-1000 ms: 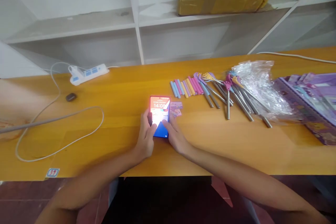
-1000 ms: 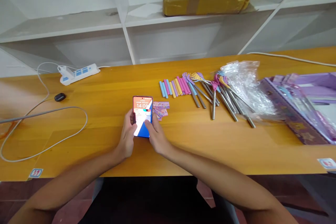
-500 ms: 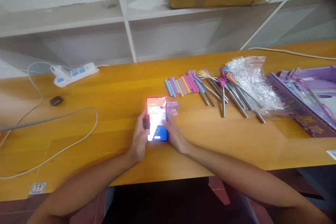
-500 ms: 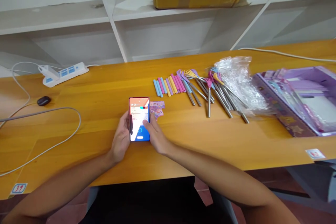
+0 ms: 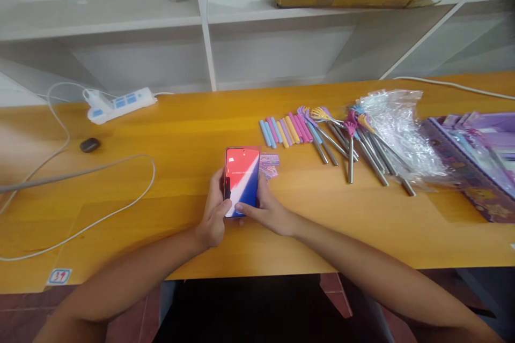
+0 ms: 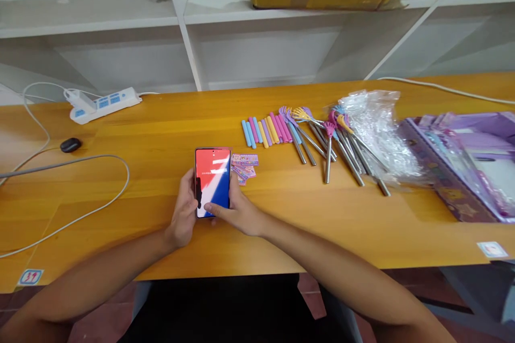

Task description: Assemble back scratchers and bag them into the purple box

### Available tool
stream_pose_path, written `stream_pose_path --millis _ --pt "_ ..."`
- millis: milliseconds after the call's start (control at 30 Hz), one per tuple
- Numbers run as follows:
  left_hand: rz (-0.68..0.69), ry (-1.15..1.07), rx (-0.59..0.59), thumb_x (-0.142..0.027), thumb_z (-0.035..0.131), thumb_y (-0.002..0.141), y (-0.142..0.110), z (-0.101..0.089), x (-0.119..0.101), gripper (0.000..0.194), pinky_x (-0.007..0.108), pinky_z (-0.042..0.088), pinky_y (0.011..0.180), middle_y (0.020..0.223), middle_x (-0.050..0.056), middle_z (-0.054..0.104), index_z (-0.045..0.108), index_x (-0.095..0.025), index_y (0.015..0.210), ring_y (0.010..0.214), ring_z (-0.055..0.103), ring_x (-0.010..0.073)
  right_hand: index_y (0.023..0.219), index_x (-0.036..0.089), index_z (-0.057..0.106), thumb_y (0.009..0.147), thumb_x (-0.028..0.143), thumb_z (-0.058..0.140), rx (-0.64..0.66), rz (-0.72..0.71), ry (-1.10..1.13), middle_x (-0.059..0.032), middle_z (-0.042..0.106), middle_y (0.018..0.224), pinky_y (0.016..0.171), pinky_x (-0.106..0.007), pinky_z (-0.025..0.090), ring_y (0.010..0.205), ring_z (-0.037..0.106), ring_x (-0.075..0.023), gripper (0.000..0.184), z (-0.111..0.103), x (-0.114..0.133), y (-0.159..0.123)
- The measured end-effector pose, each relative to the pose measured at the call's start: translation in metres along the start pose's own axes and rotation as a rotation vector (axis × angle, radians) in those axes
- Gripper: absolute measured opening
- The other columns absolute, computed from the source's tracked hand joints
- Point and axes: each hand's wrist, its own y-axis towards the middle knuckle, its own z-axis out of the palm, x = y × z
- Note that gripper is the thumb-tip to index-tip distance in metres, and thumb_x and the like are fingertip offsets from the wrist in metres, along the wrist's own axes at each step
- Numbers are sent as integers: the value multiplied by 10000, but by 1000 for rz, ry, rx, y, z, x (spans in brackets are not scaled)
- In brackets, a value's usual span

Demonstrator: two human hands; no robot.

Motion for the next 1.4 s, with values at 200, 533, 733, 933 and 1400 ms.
stream_pose_path --millis 200,533,733,933,1400 --pt "5 3 -26 -624 616 973 1 -1 -2 669 551 621 948 1517 151 541 476 -277 1527 1341 577 419 1546 314 207 901 501 809 -32 -33 -39 -90 576 1220 646 -390 676 810 675 -188 902 2 -9 3" --pt "-69 -53 -9 -629 613 960 3 2 0 614 458 646 697 1340 130 611 446 -310 1458 1138 675 377 1537 319 260 967 510 726 -54 -15 -71 -87 590 1193 634 -429 678 797 689 -208 760 2 -6 -1" --pt "-90 -49 -8 -598 613 971 4 2 -2 591 412 620 613 1337 127 613 448 -314 1462 992 704 322 1572 327 256 934 519 766 -81 2 -69 -112 560 1302 654 -420 692 973 704 -256 839 1 -10 0" --pt "-97 -28 -13 -620 611 961 4 1 0 626 463 646 692 1357 138 614 460 -308 1483 1074 688 353 1597 354 167 868 433 840 -66 13 -32 -95 569 1271 662 -407 689 887 694 -216 995 2 -7 0" --pt "15 -11 -88 -522 605 967 9 -2 7 570 534 427 1225 1528 98 570 541 -280 1479 1466 495 362 1625 265 204 784 322 895 -151 -221 -262 -173 434 1561 1270 -562 382 1490 443 -329 1090 3 -7 3"
